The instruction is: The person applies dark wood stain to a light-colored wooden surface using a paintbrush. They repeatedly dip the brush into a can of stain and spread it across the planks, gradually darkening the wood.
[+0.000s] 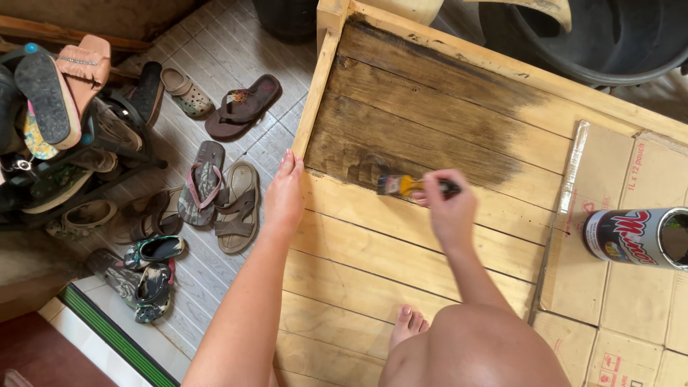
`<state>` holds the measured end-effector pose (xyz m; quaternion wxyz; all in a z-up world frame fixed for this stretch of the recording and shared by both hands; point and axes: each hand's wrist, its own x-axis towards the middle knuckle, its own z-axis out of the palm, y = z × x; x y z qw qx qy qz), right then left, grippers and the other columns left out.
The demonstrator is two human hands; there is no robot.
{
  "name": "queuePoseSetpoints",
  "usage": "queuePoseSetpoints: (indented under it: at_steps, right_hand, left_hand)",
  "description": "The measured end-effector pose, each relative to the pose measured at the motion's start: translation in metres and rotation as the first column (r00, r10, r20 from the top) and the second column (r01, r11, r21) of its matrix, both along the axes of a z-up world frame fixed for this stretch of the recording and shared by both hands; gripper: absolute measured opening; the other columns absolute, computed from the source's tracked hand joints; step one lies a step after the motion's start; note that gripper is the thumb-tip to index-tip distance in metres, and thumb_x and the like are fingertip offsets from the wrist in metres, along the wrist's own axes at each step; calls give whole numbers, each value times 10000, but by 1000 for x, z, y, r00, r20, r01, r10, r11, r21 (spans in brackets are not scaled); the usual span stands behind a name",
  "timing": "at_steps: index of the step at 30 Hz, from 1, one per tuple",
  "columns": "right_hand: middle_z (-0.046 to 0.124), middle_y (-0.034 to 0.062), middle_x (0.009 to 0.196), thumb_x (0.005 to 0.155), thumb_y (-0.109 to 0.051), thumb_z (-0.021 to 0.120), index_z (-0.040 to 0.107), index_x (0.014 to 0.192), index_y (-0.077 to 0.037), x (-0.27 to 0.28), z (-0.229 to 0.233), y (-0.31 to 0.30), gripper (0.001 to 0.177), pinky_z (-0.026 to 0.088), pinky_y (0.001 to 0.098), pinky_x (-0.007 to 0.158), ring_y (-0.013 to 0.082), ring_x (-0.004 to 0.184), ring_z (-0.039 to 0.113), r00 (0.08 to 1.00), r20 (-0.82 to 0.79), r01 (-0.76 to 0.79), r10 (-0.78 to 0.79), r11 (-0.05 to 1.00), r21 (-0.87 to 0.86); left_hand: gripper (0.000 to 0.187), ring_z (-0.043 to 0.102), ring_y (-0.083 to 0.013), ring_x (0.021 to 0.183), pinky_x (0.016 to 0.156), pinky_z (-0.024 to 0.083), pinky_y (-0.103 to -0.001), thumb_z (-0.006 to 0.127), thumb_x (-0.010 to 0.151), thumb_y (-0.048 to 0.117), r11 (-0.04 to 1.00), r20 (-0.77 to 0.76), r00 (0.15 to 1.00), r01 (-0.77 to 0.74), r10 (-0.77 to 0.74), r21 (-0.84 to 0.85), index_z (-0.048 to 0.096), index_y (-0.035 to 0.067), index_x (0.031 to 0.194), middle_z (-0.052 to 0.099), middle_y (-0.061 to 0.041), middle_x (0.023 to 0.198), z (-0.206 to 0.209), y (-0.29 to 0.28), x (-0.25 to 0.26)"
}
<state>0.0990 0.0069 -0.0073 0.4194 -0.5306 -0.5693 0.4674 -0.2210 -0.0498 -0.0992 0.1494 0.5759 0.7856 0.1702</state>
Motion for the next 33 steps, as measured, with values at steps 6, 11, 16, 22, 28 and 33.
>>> queuePoseSetpoints:
  at_steps: [6, 11, 16, 22, 28, 33]
  right_hand:
    - [719, 116, 856, 1036, -155, 663, 661, 1052, 26, 11, 4, 5, 182, 610, 242, 669, 154, 770, 751, 967, 243, 72, -76, 997, 23]
    - [719, 91, 909, 1010, -147, 662, 652, 1054, 23, 8, -10, 1, 176, 607, 241, 663, 139, 765, 754, 999, -39, 1, -2, 1000, -14]
    - [722, 120, 863, 1012, -130, 657, 665, 1058, 33, 20, -2, 0, 169, 598, 256, 651, 151, 785, 758, 974, 225, 44, -39, 999, -20]
    - [730, 92, 945, 993, -156, 648, 673, 1063, 12, 16, -14, 0, 183, 641, 257, 686, 163, 783, 766, 998, -50, 19, -22, 997, -72]
    - [725, 115, 855, 996, -153, 657, 678, 1046, 14, 49, -8, 11, 175, 613, 273, 650, 161, 762, 757, 966, 235, 123, -109, 991, -48]
    - [733, 104, 801, 998, -145, 677, 700, 995, -6, 90, 21, 16, 142, 557, 312, 655, 167, 722, 711, 829, 528, 106, -185, 979, 175]
  left_hand:
    - [695, 430, -304, 1441, 1104, 445, -395, 543, 806, -156, 1000, -8, 1000, -10, 10, 21, 521, 58, 1467, 384, -144, 1608, -2, 2, 1]
    - [729, 418, -296, 1443, 1100, 442, -385, 554, 767, -161, 1000, 8, 1000, -18, 18, -5, 512, 62, 1460, 373, -137, 1613, 1, 0, 3]
    - [706, 418, -296, 1447, 1101, 437, -388, 539, 785, -157, 1000, 6, 1000, -19, 19, -17, 512, 58, 1458, 374, -138, 1615, 1, 1, 3]
    - [664, 428, -315, 1443, 1112, 437, -392, 519, 815, -136, 999, -24, 1000, 4, -3, 43, 513, 46, 1454, 388, -160, 1609, -10, -2, 2]
    - [651, 434, -296, 1436, 1088, 452, -394, 521, 825, -108, 1000, -4, 1000, 3, -3, -9, 499, 58, 1454, 390, -148, 1599, 1, -3, 0]
    - [624, 448, -278, 1425, 1060, 475, -402, 516, 861, -100, 1000, -32, 999, 8, -8, 0, 497, 66, 1463, 394, -122, 1608, 10, -2, 1]
